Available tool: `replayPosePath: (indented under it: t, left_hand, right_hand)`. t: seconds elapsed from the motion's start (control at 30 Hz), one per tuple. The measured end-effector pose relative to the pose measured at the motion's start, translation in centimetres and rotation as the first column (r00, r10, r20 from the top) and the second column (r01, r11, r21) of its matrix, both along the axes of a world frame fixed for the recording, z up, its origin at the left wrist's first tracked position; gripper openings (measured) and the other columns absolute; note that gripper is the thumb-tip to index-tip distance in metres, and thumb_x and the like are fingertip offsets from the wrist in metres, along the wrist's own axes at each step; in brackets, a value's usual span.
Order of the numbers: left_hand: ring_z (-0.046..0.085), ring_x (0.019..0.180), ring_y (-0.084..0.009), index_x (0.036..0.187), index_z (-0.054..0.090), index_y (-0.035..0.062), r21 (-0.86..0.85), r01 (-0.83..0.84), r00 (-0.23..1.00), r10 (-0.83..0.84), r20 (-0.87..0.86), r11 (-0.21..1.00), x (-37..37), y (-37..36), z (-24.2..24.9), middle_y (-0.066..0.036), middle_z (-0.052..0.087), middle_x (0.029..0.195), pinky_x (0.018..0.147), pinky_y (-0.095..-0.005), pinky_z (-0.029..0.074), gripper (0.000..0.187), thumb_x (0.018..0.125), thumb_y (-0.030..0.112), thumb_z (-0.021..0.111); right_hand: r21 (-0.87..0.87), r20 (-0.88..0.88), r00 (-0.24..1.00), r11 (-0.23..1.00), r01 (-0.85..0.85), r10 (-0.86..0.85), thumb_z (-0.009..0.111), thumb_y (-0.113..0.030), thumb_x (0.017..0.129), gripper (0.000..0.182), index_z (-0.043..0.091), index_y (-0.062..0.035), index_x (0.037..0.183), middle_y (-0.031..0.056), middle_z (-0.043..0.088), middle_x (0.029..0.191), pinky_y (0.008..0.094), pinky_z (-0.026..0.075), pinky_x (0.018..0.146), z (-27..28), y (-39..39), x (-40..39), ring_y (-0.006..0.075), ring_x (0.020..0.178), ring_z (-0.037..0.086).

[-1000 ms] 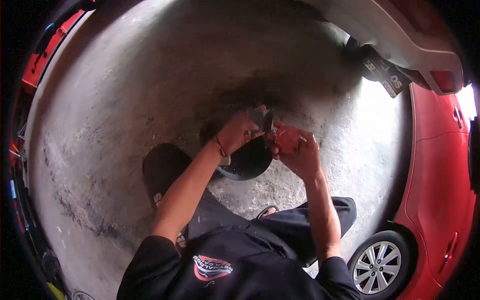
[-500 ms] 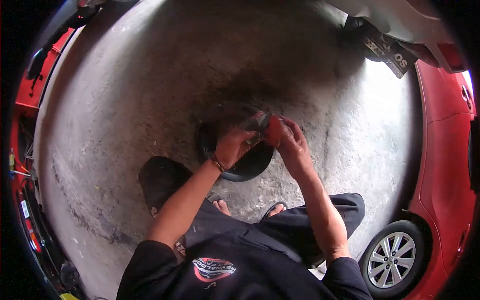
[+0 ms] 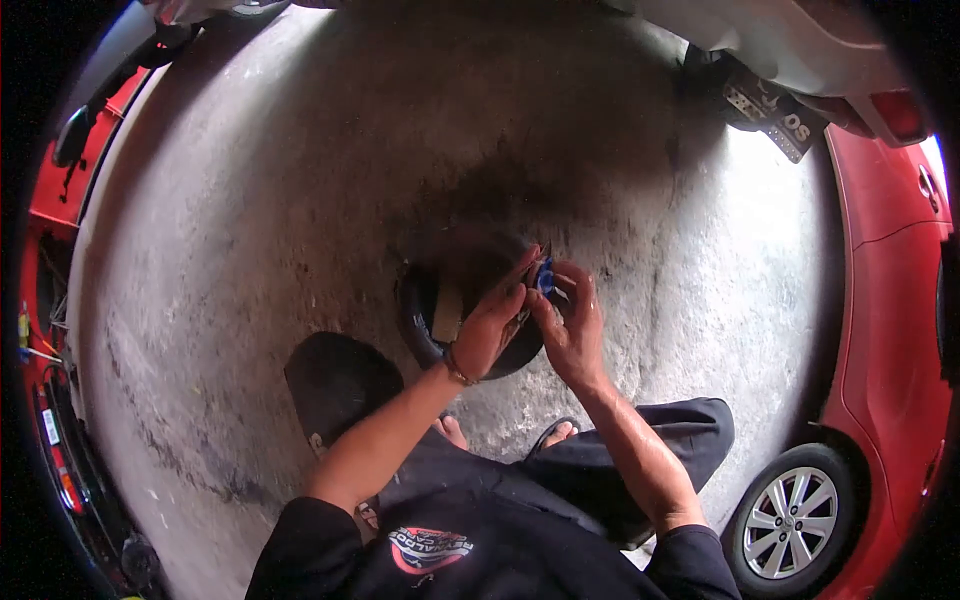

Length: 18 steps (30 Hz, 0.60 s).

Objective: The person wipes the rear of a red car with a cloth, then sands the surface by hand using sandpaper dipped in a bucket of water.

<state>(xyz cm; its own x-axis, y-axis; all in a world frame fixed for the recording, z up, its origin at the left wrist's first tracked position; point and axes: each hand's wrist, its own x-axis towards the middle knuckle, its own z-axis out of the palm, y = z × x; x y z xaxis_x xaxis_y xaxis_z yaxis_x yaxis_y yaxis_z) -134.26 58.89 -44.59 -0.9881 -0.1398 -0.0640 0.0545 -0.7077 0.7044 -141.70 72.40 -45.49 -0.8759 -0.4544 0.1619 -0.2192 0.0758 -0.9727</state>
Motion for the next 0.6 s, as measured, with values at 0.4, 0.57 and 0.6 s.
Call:
replayPosePath:
  t: [0.4,0.57,0.6]
  left_hand:
    - [0.014,0.158,-0.0179,0.166,0.013,0.0042,-0.264,-0.022,1.0,0.02,-0.009,0.964,0.3,0.3,-2.2,-0.009,0.017,0.172,0.127,-0.0344,0.013,0.066,0.114,0.035,0.039]
    - [0.012,0.158,-0.0161,0.166,0.013,0.0071,-0.191,-0.014,0.998,0.003,-0.056,0.981,0.8,-0.5,-0.6,-0.007,0.016,0.173,0.127,-0.0346,0.013,0.066,0.114,0.039,0.036]
    - [0.016,0.157,-0.0158,0.166,0.014,0.0077,-0.099,0.01,0.999,-0.014,-0.046,0.995,0.7,-0.9,-0.2,-0.007,0.019,0.172,0.127,-0.0343,0.016,0.065,0.114,0.039,0.036]
  right_hand:
    - [0.127,-0.047,0.999,0.992,-0.021,0.027,0.071,-0.015,0.098,0.038,0.055,0.0015,0.128,0.0175,0.065,0.123,0.0394,0.05,0.101,1.2,-0.9,0.5,0.0261,0.116,0.064]
    - [0.005,0.045,0.998,0.999,-0.035,0.034,0.073,-0.016,0.096,0.037,0.058,0.0032,0.124,0.0169,0.066,0.113,0.0349,0.053,0.089,1.8,-1.6,0.5,0.022,0.103,0.066]
    - [-0.013,0.087,0.996,0.999,-0.034,0.035,0.074,-0.016,0.096,0.038,0.058,0.0033,0.124,0.0166,0.066,0.114,0.0347,0.053,0.09,1.5,-1.7,0.5,0.0211,0.103,0.065]
